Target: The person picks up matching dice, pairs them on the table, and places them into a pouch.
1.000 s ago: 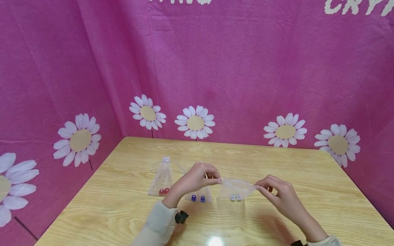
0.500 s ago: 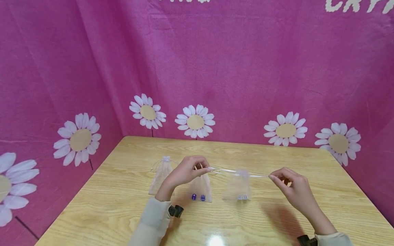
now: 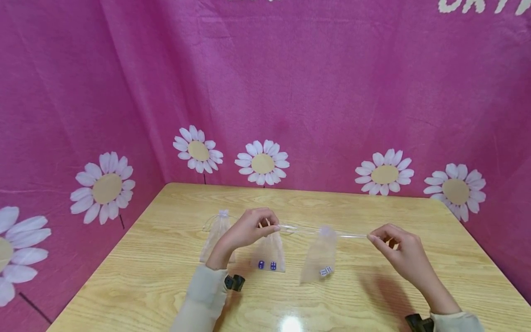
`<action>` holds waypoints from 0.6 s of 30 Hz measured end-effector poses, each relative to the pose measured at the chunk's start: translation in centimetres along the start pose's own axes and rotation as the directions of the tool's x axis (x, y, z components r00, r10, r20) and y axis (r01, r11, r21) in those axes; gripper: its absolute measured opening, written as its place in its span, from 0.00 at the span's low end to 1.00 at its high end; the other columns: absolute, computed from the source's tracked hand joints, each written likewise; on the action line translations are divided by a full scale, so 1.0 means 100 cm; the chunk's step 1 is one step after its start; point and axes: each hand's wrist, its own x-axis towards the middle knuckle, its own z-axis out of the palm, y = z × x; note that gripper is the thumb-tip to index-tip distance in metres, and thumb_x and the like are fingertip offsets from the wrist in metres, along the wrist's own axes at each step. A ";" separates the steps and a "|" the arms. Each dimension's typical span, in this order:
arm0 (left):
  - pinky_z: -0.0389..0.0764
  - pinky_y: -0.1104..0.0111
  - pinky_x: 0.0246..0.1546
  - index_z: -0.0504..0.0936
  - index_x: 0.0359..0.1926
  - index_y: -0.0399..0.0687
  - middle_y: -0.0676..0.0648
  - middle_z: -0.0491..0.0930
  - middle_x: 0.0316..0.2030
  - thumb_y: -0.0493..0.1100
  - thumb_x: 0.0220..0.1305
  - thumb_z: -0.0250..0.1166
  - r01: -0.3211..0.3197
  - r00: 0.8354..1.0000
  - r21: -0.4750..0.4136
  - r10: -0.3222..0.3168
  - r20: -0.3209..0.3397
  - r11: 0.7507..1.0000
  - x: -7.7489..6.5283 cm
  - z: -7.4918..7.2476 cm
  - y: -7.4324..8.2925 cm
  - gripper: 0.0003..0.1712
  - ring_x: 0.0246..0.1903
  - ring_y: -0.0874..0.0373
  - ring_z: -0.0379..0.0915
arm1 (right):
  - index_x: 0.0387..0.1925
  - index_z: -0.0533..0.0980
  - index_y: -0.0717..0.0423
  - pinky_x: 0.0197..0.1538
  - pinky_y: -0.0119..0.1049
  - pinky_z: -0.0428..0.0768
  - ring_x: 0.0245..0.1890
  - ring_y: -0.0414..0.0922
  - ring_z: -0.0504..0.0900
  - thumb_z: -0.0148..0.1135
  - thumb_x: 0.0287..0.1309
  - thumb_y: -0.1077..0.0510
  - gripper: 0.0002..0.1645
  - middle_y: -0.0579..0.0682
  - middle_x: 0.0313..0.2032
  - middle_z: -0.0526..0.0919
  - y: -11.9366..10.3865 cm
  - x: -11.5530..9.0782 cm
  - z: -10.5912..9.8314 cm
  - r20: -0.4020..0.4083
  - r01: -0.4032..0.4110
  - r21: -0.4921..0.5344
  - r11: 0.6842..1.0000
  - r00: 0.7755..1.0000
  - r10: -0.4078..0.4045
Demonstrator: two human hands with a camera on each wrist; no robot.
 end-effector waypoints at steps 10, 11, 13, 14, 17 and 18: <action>0.72 0.79 0.28 0.84 0.34 0.42 0.46 0.81 0.31 0.39 0.66 0.64 0.170 0.973 0.051 -0.159 -0.169 0.984 0.008 0.032 0.000 0.06 0.28 0.63 0.71 | 0.27 0.81 0.51 0.26 0.24 0.71 0.23 0.25 0.69 0.70 0.51 0.67 0.08 0.38 0.21 0.77 -0.001 -0.005 0.022 0.053 -0.049 -0.032 0.998 0.997 0.050; 0.73 0.78 0.28 0.84 0.34 0.42 0.46 0.82 0.31 0.39 0.66 0.64 0.173 0.971 0.055 -0.161 -0.176 0.983 0.009 0.033 0.000 0.06 0.28 0.63 0.71 | 0.27 0.81 0.51 0.26 0.25 0.72 0.23 0.25 0.69 0.70 0.51 0.68 0.09 0.38 0.21 0.78 -0.001 -0.005 0.025 0.060 -0.044 -0.040 0.998 0.997 0.046; 0.73 0.78 0.29 0.84 0.33 0.42 0.46 0.82 0.32 0.39 0.66 0.64 0.180 0.970 0.057 -0.168 -0.177 0.982 0.009 0.036 0.000 0.06 0.29 0.63 0.72 | 0.26 0.81 0.52 0.26 0.26 0.72 0.23 0.24 0.69 0.71 0.50 0.68 0.09 0.39 0.22 0.79 0.000 -0.005 0.028 0.069 -0.026 -0.049 0.998 0.997 0.030; 0.73 0.78 0.29 0.84 0.33 0.42 0.46 0.82 0.32 0.39 0.65 0.64 0.181 0.970 0.058 -0.169 -0.176 0.982 0.009 0.037 0.000 0.05 0.29 0.62 0.72 | 0.26 0.81 0.53 0.25 0.26 0.72 0.23 0.24 0.69 0.71 0.49 0.69 0.09 0.39 0.22 0.79 0.000 -0.005 0.030 0.072 -0.020 -0.050 0.999 0.997 0.023; 0.73 0.77 0.29 0.84 0.34 0.42 0.46 0.81 0.32 0.38 0.65 0.64 0.188 0.969 0.062 -0.174 -0.174 0.980 0.010 0.038 0.001 0.05 0.29 0.62 0.72 | 0.27 0.81 0.55 0.25 0.27 0.73 0.23 0.24 0.69 0.71 0.48 0.69 0.08 0.40 0.22 0.79 0.001 -0.006 0.032 0.080 -0.001 -0.051 0.999 0.997 0.005; 0.73 0.77 0.29 0.84 0.34 0.42 0.46 0.81 0.32 0.38 0.65 0.64 0.190 0.969 0.063 -0.177 -0.174 0.980 0.010 0.038 0.001 0.04 0.29 0.62 0.72 | 0.28 0.81 0.55 0.25 0.27 0.73 0.23 0.24 0.69 0.71 0.48 0.69 0.08 0.40 0.22 0.79 0.001 -0.006 0.033 0.085 -0.001 -0.051 0.999 0.996 0.005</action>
